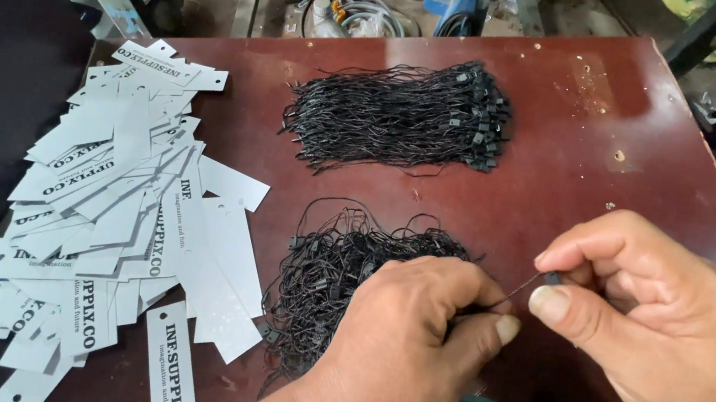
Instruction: Untangling and organizing plastic tag fasteners on a production table.
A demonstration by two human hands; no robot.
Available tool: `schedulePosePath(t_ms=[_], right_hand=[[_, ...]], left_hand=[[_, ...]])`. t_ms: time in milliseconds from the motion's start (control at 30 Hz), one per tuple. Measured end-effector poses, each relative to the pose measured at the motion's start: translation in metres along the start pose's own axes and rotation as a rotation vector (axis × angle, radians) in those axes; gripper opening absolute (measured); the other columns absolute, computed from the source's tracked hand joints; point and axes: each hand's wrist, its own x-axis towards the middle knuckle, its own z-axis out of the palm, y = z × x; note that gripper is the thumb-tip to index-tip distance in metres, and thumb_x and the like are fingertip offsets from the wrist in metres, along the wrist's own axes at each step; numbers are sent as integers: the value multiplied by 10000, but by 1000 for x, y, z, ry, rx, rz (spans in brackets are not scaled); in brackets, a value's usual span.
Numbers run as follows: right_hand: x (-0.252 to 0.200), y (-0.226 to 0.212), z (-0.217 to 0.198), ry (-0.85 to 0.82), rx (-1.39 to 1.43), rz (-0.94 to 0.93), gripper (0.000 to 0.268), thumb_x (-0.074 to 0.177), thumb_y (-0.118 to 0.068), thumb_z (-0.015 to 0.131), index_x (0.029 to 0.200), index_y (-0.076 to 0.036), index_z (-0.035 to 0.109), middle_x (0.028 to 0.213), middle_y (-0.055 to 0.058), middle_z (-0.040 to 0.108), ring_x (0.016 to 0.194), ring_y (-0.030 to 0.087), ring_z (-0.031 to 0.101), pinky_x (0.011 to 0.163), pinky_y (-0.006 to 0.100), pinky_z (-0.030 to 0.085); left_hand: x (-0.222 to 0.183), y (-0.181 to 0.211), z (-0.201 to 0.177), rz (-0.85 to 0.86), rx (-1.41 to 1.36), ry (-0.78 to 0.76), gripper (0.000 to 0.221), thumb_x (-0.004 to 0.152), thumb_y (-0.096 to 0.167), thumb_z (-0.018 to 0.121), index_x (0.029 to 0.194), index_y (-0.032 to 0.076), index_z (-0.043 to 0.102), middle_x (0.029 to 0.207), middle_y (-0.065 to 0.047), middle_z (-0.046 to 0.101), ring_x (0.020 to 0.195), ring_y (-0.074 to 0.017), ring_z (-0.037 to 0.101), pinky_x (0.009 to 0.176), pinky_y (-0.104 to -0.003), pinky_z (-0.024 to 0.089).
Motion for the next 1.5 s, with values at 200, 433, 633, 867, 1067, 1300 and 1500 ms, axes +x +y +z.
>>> schedulePosePath(t_ms=[200,433,633,867,1067,1300,1500], right_hand=[[-4,4,0,149,365,-20,118,881,72,641,987,35,606,903,172,660,597,234,611,613,290,530],[0,29,-24,197,472,-173,164,947,-65,616,1093,-70,540,967,157,640,684,180,617,680,229,560],[-6,-16,1,17,247,-232,102,864,59,664,940,-5,638,895,147,673,747,182,644,691,235,529],[16,42,-22,227,600,-75,151,989,-73,639,1118,-84,561,1012,115,674,712,154,634,667,228,565],[50,53,-19,219,568,59,130,1021,6,577,1079,-108,552,898,91,589,727,162,572,641,270,503],[109,45,7,165,501,246,127,1028,7,539,1079,-108,552,884,99,579,687,170,531,623,263,463],[146,38,20,139,625,275,166,1013,30,596,969,-130,596,838,73,601,671,158,542,594,251,453]], left_hand=[[-11,-2,-3,-102,113,-9,113,887,269,631,840,198,706,785,57,743,784,-208,710,741,-383,496],[-13,-11,-12,-3,347,123,232,863,234,674,1066,122,692,1011,-58,697,943,-313,645,778,-466,470],[-8,21,-8,-224,-171,-156,370,862,279,731,1182,121,635,1034,-51,643,951,-187,573,846,-331,468],[-7,8,-38,-672,-300,-39,162,967,242,697,951,130,813,681,7,683,591,-81,603,631,-246,505],[16,-2,-78,-802,-202,314,203,1040,213,681,877,108,740,626,-47,649,577,-109,520,604,-263,409],[51,-54,-92,-713,-49,497,190,956,266,729,809,148,704,631,5,649,510,-76,447,496,-267,400],[80,-92,-101,-676,-12,577,236,920,312,739,763,146,680,616,23,622,525,-93,457,522,-297,440]])
